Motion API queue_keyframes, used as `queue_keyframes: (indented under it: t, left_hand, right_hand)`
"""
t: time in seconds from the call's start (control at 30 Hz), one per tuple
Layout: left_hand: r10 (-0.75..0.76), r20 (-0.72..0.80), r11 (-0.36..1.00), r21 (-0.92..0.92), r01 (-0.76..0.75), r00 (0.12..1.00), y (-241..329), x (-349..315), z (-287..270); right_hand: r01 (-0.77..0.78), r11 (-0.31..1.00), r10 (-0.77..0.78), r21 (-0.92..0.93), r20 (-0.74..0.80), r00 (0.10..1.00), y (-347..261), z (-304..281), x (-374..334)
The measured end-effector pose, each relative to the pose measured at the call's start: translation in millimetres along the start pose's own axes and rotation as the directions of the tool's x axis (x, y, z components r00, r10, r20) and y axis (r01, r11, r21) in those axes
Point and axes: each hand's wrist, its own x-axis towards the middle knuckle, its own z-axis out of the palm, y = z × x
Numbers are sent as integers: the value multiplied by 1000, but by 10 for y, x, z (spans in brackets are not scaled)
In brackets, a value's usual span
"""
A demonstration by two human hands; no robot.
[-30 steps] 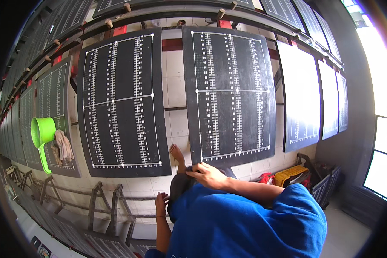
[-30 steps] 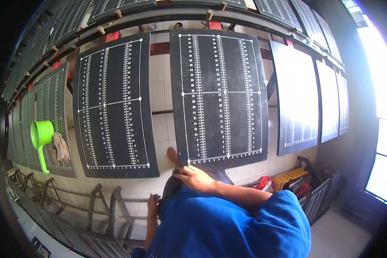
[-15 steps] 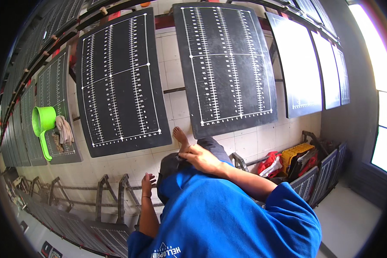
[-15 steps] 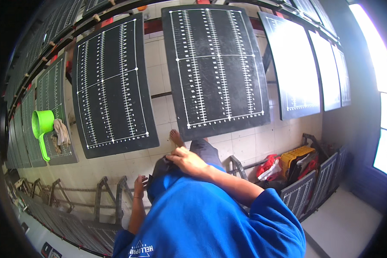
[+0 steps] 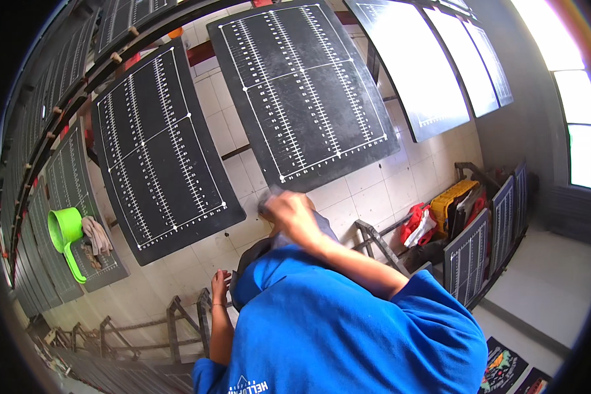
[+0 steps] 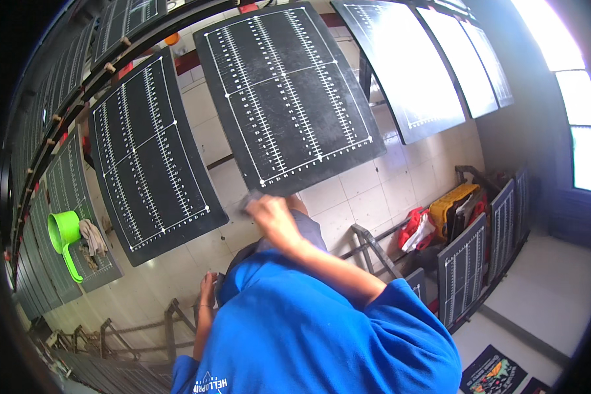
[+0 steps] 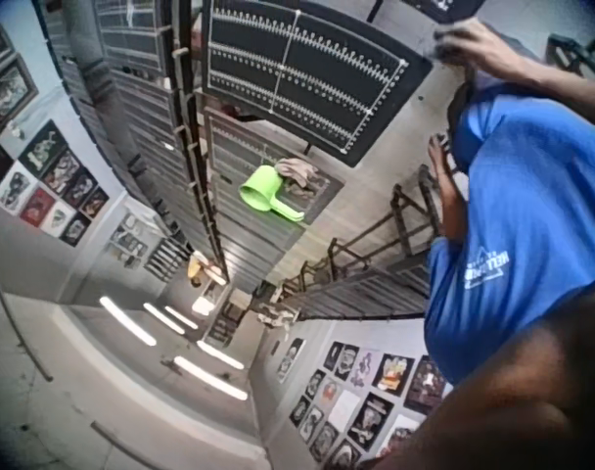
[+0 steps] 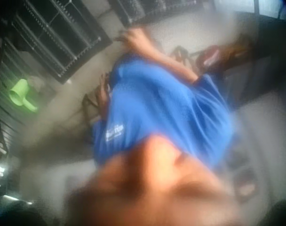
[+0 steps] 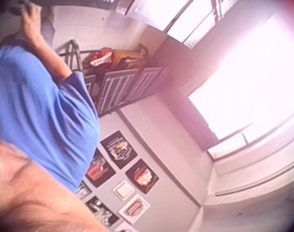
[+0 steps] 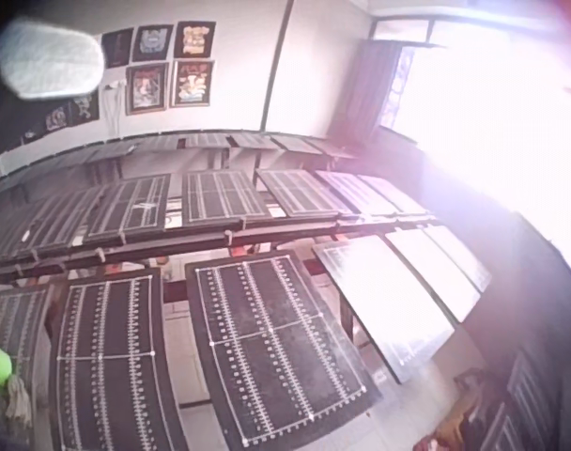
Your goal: The person scrubs a large black printing plate with a cloth, then walks to the floor to wipe it with the same cloth. They return to the plate, pour liquid from a green scoop onto it, and scrub the surface again with the cloth.
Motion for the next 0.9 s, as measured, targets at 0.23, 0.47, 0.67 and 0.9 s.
queue_keyframes:
  t: [0.23, 0.47, 0.67, 0.9]
  left_hand:
    - [3, 36, 1000, 31, -4, 999, 76, 239, -163]
    - [38, 83, 987, 155, -50, 996, -179, 600, -352]
    - [101, 147, 956, 259, -137, 984, 163, 554, -331]
    - [18, 37, 990, -139, -13, 999, -235, 600, -190]
  right_hand:
    - [-123, 957, 109, -262, -66, 992, 356, -544, 152]
    - [-131, 814, -12, -566, -241, 970, 943, -639, 138]
    - [-807, 330, 449, -489, -671, 590, 2501, -1931, -965]
    - [-771, 591, 603, -237, -506, 617, 1182, -1499, -857]
